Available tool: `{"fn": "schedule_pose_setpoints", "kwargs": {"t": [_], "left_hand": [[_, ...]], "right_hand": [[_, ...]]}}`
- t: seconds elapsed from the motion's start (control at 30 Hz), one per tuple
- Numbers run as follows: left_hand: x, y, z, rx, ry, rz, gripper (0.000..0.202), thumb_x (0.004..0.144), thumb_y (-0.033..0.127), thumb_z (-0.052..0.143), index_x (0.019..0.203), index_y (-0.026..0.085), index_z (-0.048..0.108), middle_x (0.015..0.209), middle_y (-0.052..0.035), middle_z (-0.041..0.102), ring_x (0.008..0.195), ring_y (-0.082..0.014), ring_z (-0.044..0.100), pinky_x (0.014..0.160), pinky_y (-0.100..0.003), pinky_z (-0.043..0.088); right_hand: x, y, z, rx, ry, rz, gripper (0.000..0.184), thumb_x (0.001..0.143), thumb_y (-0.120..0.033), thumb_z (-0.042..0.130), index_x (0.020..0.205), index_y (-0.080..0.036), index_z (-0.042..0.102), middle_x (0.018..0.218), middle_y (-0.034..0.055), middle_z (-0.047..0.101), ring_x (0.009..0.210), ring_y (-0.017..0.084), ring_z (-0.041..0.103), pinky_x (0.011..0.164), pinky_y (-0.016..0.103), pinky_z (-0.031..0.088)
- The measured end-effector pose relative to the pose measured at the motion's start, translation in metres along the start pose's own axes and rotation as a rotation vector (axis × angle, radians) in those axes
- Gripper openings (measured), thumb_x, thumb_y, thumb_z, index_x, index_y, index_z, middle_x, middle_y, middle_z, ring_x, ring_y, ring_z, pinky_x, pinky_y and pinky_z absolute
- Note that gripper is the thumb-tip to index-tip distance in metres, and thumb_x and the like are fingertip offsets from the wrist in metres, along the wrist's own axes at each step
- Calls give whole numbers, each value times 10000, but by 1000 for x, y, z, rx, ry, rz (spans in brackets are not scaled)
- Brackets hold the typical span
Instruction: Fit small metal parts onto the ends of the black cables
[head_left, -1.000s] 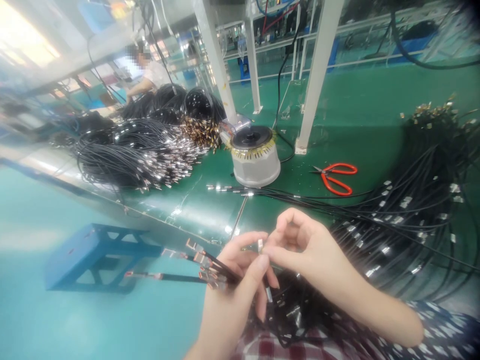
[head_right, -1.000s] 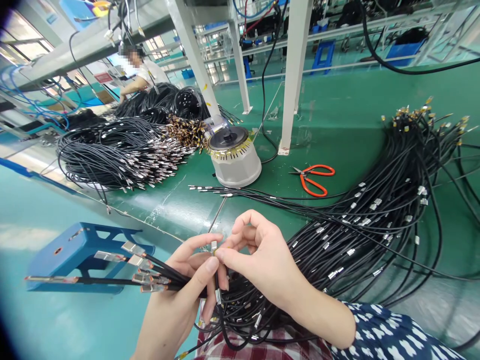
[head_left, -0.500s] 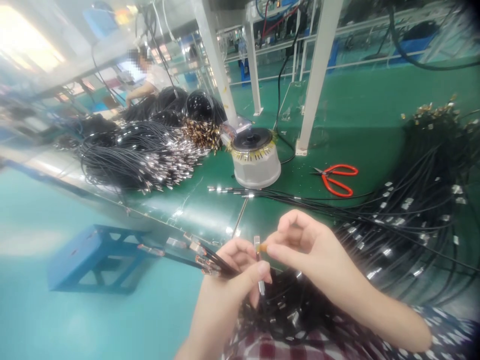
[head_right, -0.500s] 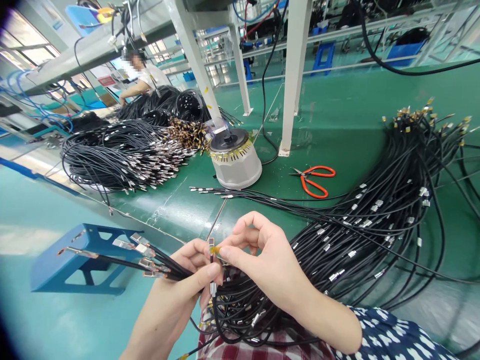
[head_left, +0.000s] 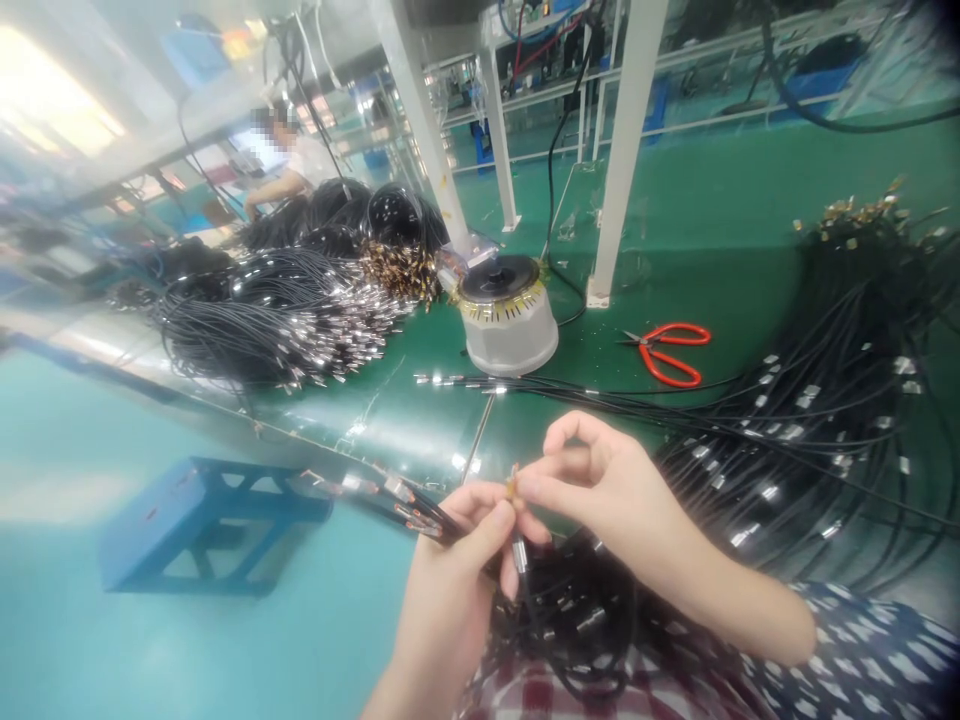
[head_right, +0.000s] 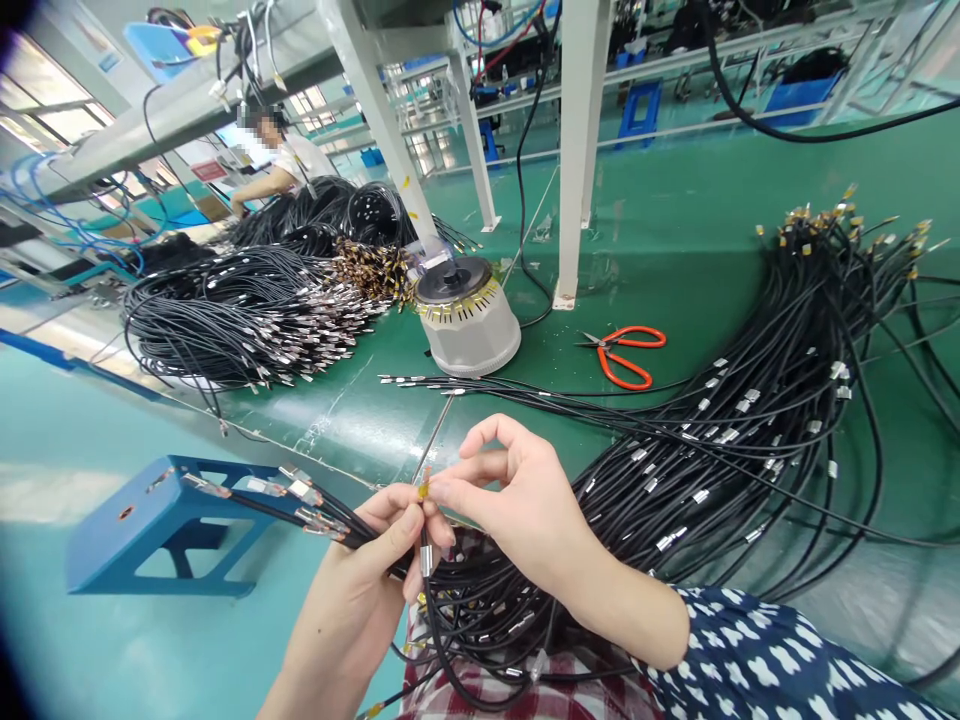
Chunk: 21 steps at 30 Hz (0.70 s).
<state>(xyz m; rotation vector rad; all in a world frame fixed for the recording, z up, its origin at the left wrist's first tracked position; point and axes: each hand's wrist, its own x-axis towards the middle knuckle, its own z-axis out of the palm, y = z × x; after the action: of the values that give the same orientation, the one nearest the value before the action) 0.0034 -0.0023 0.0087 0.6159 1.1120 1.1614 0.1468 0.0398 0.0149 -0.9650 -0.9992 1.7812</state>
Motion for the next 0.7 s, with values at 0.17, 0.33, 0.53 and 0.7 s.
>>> {"fn": "schedule_pose_setpoints", "kwargs": {"t": [0.17,0.33,0.53,0.7], "left_hand": [[1,1,-4,8,-69,-21,179,826,247,673,698,129,631,583,-22,679,352,-31,448,394,-152,300],[-2,3,-3,88,-63,-20,178,833,267,674,725,145,603,581,-7,654,375,-33,430,383,-151,280],[3,9,3,94,-50,31,155,814,274,697,855,184,578,589,34,627,348,-12,415,402,-143,282],[7,12,6,94,-78,1,185,799,329,711,849,185,606,514,35,601,328,-20,360,356,-146,212]], "right_hand": [[3,4,0,31,-4,-17,356,717,-211,801,804,-216,455,699,-9,743,662,146,668,724,285,482],[6,10,-2,176,-106,-62,368,734,-206,803,798,-216,441,678,-54,695,604,111,633,678,263,476],[5,14,-6,221,-160,-35,405,727,-240,816,817,-227,422,665,-58,684,603,134,647,626,262,480],[2,10,-6,173,-184,-15,387,747,-255,801,808,-228,420,644,-50,692,601,146,666,625,265,496]]}}
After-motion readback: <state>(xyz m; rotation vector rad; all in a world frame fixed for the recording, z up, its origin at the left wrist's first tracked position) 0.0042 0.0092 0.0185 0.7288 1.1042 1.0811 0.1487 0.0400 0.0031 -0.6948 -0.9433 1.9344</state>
